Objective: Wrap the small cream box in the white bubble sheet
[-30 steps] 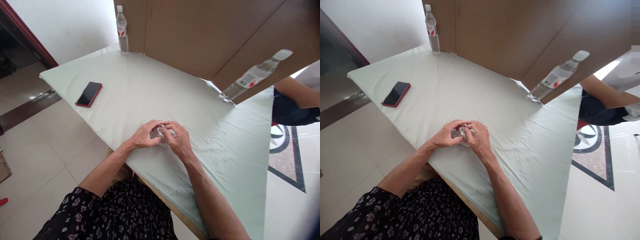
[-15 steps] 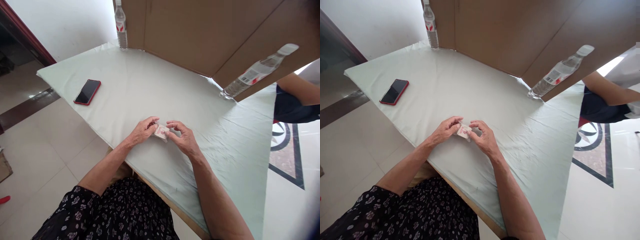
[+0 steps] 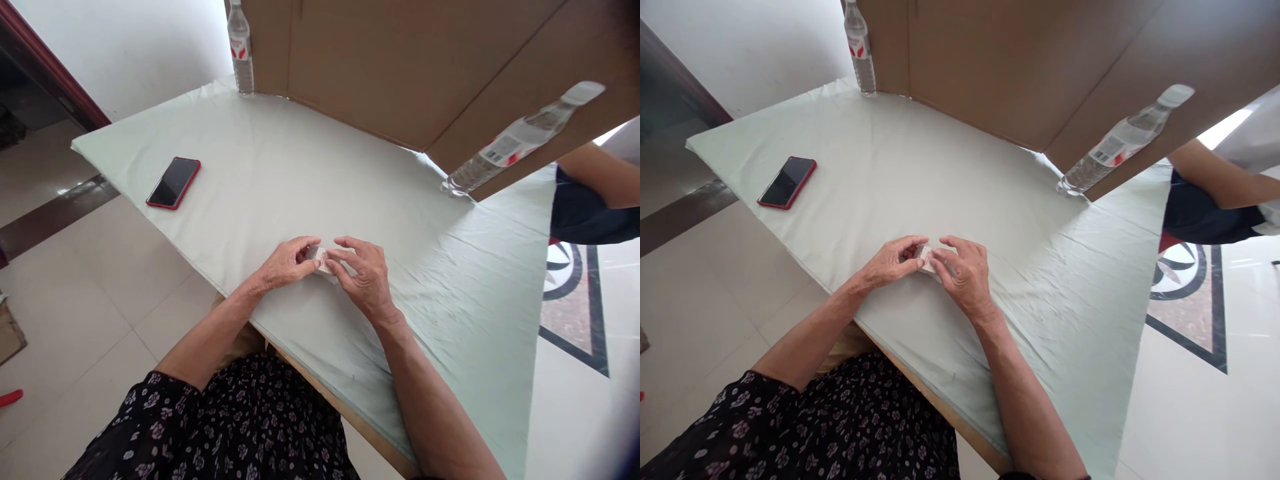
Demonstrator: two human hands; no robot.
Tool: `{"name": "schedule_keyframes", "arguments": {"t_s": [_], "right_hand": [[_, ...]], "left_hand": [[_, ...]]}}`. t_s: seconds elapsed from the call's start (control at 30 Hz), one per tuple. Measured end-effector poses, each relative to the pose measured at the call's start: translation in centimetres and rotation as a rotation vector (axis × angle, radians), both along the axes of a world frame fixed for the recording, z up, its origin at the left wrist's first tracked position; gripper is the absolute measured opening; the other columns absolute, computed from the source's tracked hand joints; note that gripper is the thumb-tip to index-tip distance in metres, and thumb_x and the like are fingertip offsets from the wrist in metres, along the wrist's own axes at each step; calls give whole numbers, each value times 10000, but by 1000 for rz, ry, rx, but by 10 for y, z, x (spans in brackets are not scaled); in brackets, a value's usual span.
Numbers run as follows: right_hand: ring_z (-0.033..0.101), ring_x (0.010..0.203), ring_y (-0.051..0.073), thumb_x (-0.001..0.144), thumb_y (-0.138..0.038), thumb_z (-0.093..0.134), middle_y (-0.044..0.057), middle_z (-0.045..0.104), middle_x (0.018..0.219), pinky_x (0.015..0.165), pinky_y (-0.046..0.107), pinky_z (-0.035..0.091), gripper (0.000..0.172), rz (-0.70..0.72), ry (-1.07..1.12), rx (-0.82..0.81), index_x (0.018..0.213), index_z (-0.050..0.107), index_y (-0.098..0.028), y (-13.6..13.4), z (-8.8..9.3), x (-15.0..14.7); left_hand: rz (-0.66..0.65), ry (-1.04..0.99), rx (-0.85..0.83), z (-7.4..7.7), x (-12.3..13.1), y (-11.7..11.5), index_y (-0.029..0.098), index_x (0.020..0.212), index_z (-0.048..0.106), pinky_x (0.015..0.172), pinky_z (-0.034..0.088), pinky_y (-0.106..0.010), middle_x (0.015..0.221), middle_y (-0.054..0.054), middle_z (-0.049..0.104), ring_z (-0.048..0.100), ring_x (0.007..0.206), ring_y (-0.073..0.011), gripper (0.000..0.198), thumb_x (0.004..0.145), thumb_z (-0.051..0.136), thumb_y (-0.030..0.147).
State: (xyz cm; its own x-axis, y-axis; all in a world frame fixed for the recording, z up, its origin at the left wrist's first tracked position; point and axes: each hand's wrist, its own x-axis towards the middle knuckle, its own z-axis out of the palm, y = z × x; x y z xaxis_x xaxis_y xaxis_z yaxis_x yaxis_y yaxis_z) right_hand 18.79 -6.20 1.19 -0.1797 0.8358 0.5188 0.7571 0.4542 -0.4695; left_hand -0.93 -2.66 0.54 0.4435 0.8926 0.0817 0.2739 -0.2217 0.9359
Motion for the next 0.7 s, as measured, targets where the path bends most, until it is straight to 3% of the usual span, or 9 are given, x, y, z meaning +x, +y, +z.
{"name": "schedule_keyframes", "arguments": {"t_s": [0.13, 0.23, 0.37, 0.5, 0.7], "right_hand": [[688, 946, 229, 945, -263, 561, 48, 767, 1081, 903, 435, 427, 171, -14, -59, 77, 835, 693, -272, 4, -3, -6], [698, 974, 229, 946, -238, 534, 63, 767, 1067, 913, 426, 439, 159, -26, 44, 97, 841, 654, -250, 6, -4, -9], [683, 1072, 238, 953, -292, 532, 68, 749, 1100, 956, 427, 470, 122, -69, 262, -24, 891, 629, -253, 5, 0, -6], [682, 1046, 226, 944, -340, 555, 72, 737, 1114, 956, 414, 501, 144, -81, 495, -140, 879, 636, -241, 6, 9, -3], [677, 1010, 213, 914, -357, 584, 74, 742, 1091, 906, 397, 517, 163, -86, 607, -220, 861, 651, -217, 26, 13, 5]], "left_hand": [[-2, -8, 30, 1, 2, -1, 96, 1214, 660, 687, 482, -274, 930, -62, 654, 535, 730, -127, 490, 822, 632, 390], [-10, -7, 37, 0, 2, 0, 104, 1228, 658, 685, 482, -270, 933, -60, 660, 533, 725, -124, 494, 809, 633, 363], [-65, -25, 83, -2, 1, 1, 140, 1281, 636, 753, 500, -281, 1075, -83, 679, 578, 825, -146, 527, 769, 626, 262], [-128, -42, 47, -2, 0, 0, 153, 1396, 542, 832, 506, -307, 1203, -115, 655, 597, 944, -176, 671, 738, 640, 245], [-182, -60, 40, -2, 0, -2, 243, 1516, 385, 856, 495, -315, 1231, -87, 636, 582, 927, -153, 838, 724, 656, 217]]}}
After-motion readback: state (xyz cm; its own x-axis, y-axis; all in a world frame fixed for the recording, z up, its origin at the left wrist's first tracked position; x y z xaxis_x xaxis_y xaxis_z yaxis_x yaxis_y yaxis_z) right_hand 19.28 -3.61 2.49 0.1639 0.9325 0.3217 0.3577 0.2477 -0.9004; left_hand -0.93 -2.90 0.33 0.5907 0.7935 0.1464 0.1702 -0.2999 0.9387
